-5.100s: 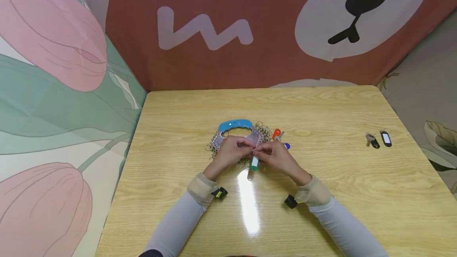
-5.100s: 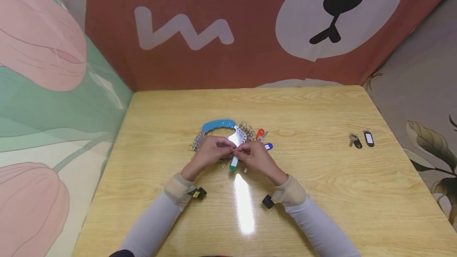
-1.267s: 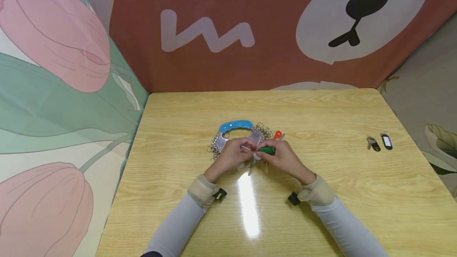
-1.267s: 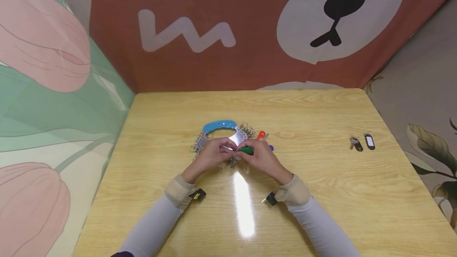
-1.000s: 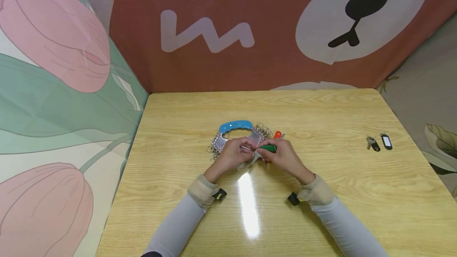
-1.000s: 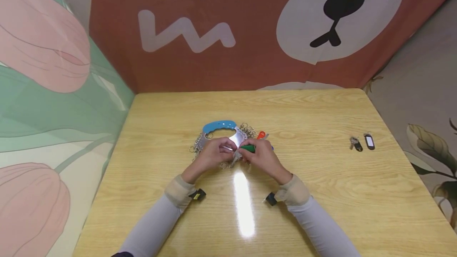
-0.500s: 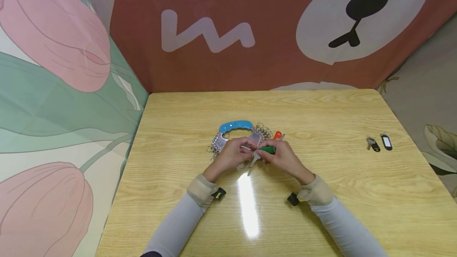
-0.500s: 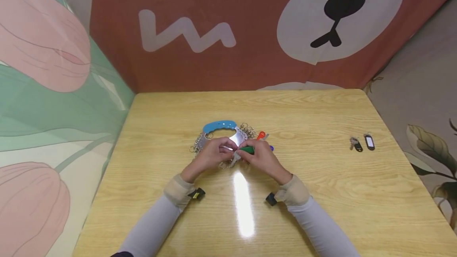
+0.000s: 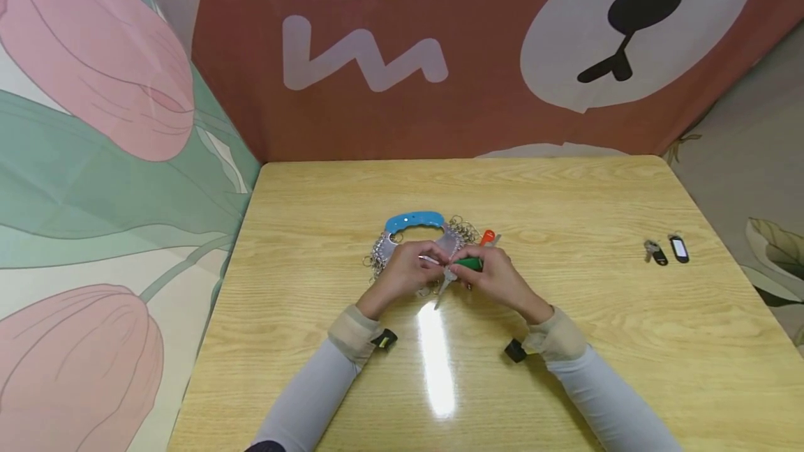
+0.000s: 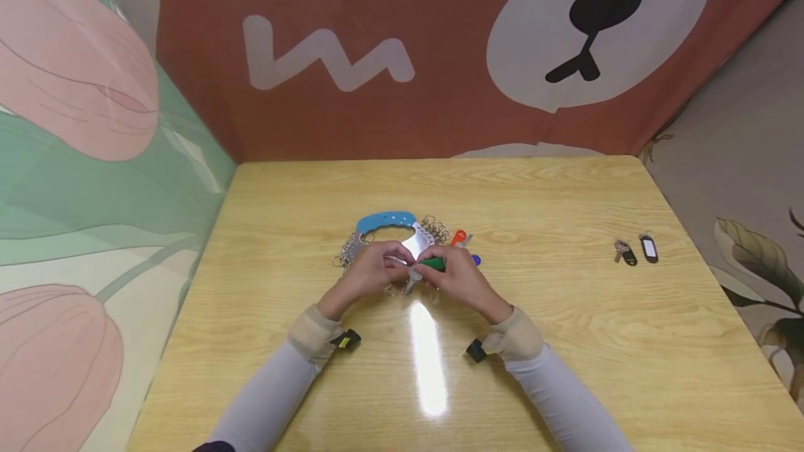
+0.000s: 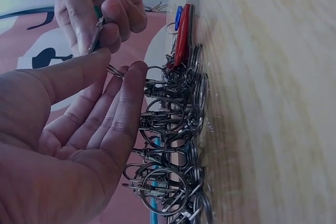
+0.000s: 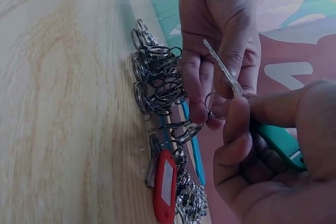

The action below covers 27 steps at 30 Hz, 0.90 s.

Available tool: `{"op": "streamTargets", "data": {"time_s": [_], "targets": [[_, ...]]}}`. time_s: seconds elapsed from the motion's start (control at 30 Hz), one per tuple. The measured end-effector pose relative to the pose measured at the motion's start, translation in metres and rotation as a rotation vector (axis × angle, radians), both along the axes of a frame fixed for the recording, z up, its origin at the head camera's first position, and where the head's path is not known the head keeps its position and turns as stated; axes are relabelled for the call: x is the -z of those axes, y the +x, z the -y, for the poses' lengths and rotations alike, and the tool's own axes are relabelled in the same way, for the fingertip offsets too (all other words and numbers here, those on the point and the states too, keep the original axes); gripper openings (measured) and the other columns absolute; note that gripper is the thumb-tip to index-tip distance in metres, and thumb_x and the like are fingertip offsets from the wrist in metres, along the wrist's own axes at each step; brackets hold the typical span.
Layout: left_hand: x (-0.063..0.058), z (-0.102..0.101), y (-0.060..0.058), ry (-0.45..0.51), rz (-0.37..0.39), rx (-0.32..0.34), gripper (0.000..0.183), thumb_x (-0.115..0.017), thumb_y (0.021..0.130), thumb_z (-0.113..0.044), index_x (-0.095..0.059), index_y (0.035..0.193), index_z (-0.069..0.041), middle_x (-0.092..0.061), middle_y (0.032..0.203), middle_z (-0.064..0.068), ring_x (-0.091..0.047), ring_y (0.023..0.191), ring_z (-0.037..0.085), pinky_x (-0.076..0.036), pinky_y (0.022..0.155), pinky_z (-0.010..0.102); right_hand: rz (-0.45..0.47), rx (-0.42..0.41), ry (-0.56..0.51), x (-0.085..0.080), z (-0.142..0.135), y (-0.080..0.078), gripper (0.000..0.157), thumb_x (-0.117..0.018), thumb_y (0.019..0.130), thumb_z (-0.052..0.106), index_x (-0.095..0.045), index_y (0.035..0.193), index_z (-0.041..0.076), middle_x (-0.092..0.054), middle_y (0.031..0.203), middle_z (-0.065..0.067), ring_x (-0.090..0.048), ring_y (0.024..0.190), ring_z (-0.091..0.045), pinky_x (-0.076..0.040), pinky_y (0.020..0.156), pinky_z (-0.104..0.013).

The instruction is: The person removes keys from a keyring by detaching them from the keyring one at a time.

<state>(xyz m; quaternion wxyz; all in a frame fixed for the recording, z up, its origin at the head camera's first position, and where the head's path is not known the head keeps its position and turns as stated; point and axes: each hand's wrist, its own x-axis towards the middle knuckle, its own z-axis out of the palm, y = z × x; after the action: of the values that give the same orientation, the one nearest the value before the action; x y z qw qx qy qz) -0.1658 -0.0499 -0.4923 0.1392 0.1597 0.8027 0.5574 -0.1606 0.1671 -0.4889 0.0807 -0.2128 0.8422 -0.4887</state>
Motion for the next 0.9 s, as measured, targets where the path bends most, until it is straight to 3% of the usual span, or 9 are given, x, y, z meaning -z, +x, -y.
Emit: {"op": "streamTargets", "data": {"time_s": [0.17,0.53,0.73,0.9], "targets": [[-0.0016,-0.0003,0.0018,0.04,0.047,0.006,0.017,-0.074,0.092,0.006,-0.074,0.107,-0.001,-0.075,0.117,0.017,-0.077,0.101,0.028,-0.064,0.083,0.027,0.046,0.036,-0.023,0.0004,0.0017,-0.0002,0.005,-0.075,0.1,0.01,-0.075,0.097,0.007,-0.071,0.075,-0.008,-0.067,0.064,-0.023,-0.051,0.052,-0.023],[-0.0043,-0.0001,0.004,0.038,0.052,0.004,0.019,-0.077,0.091,0.004,-0.074,0.11,-0.001,-0.076,0.115,0.017,-0.077,0.103,0.029,-0.064,0.084,0.027,0.103,0.093,-0.016,0.0028,0.0029,-0.0012,0.009,-0.075,0.1,0.011,-0.075,0.101,0.002,-0.072,0.078,-0.012,-0.066,0.064,-0.019,-0.054,0.053,-0.025],[-0.0034,-0.0005,0.003,0.033,0.041,0.018,0.022,-0.075,0.093,0.003,-0.072,0.114,-0.001,-0.075,0.12,0.018,-0.076,0.106,0.03,-0.063,0.086,0.027,0.03,0.077,0.007,0.0003,0.0013,0.0002,0.005,-0.075,0.099,0.009,-0.076,0.101,0.005,-0.072,0.084,-0.007,-0.065,0.066,-0.017,-0.054,0.054,-0.025],[-0.0031,-0.0013,0.0016,0.017,0.017,0.025,0.022,-0.072,0.095,0.004,-0.071,0.117,0.001,-0.074,0.122,0.018,-0.076,0.108,0.031,-0.062,0.087,0.026,-0.056,0.028,-0.008,0.0001,0.0009,0.0,0.006,-0.077,0.096,0.004,-0.076,0.101,0.008,-0.074,0.092,-0.006,-0.065,0.073,-0.014,-0.057,0.064,-0.026]]}}
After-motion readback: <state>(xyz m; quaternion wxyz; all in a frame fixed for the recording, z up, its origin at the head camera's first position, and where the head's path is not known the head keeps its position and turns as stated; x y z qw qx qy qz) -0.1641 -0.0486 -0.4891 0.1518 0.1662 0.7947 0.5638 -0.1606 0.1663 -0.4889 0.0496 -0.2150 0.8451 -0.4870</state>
